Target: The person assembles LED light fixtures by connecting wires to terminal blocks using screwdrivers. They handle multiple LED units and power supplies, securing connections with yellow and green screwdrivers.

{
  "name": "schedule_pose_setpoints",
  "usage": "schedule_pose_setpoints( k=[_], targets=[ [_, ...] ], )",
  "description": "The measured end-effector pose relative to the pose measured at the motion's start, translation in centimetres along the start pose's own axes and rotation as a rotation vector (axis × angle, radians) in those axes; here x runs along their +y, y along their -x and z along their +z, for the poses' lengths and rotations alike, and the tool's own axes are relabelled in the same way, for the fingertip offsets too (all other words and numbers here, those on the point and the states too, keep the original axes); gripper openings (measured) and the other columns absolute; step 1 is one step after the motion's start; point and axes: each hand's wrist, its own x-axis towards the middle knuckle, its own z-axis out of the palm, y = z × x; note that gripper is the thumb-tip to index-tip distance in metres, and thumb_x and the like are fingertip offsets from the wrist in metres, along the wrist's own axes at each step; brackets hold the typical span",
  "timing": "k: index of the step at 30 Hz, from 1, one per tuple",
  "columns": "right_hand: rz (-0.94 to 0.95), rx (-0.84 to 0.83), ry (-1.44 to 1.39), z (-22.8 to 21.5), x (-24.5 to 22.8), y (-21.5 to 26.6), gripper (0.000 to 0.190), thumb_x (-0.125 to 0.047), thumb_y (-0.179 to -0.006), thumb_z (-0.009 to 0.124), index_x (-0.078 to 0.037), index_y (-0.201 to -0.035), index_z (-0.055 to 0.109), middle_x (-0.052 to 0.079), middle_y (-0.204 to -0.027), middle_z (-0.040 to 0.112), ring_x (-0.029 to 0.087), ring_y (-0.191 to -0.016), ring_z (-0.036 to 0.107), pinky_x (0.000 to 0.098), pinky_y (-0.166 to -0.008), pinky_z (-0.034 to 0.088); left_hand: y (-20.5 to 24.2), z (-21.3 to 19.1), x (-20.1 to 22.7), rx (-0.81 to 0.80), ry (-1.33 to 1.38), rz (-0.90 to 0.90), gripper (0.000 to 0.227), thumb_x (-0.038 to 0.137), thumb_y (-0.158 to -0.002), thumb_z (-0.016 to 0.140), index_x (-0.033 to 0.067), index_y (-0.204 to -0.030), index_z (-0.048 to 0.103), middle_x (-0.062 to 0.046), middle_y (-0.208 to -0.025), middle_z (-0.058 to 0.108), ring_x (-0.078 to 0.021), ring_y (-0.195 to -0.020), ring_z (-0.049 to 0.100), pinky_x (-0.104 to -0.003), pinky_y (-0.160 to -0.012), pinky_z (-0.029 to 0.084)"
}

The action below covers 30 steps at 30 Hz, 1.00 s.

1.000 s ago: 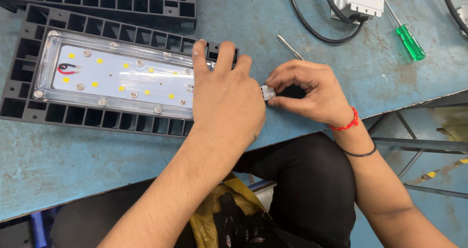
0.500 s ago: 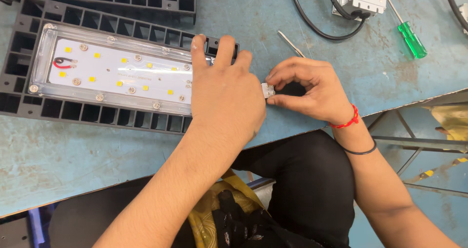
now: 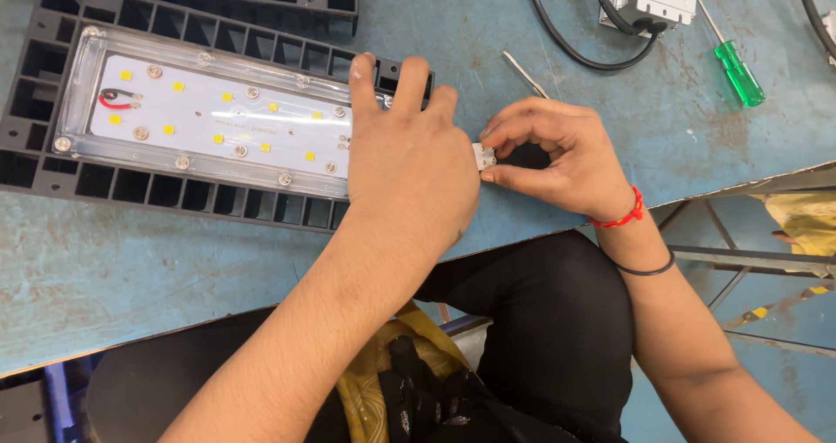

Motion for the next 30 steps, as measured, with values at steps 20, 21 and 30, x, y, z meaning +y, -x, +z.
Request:
schedule_pose_setpoints(
  k=[20,21,30],
  targets=[
    [-0.004,-0.007,-0.009,-0.23,0.26,0.12,0.033,0.005,-0.083,0.085,0.003,-0.113,0.071,0.011,-0.120,0.068,0.013,-0.101,0.068,0.0268,-0.092,0.060,-0.27,-0.21,0.21,-0.047,0.001,-0.034,0.028,0.039,-0.077,0.076,0.0122,-0.083,0.083,-0.006,-0.111,0.064,-0.0311,-0.131,0.037,-0.064,-0.113,0.014],
    [-0.009,-0.007,0.001,-0.20,0.24,0.10,0.033,0.005,-0.083,0.086,0.003,-0.113,0.071,0.011,-0.120,0.068,0.013,-0.101,0.068,0.0268,-0.092,0.060,-0.25,-0.20,0.20,-0.047,-0.002,-0.033,0.029,0.039,-0.077,0.076,0.0122,-0.083,0.083,-0.006,-0.112,0.064,-0.0312,-0.131,0.037,-0.064,-0.112,0.014],
    [0.019,-0.007,0.002,0.03,-0.25,-0.03,0.031,0.004,-0.085,0.085,0.002,-0.113,0.071,0.011,-0.121,0.069,0.014,-0.100,0.071,0.0280,-0.091,0.064,-0.20,-0.02,0.06,-0.045,-0.013,-0.016,0.027,0.039,-0.078,0.075,0.0138,-0.084,0.083,-0.006,-0.113,0.065,-0.0319,-0.131,0.038,-0.065,-0.112,0.014]
  ],
)
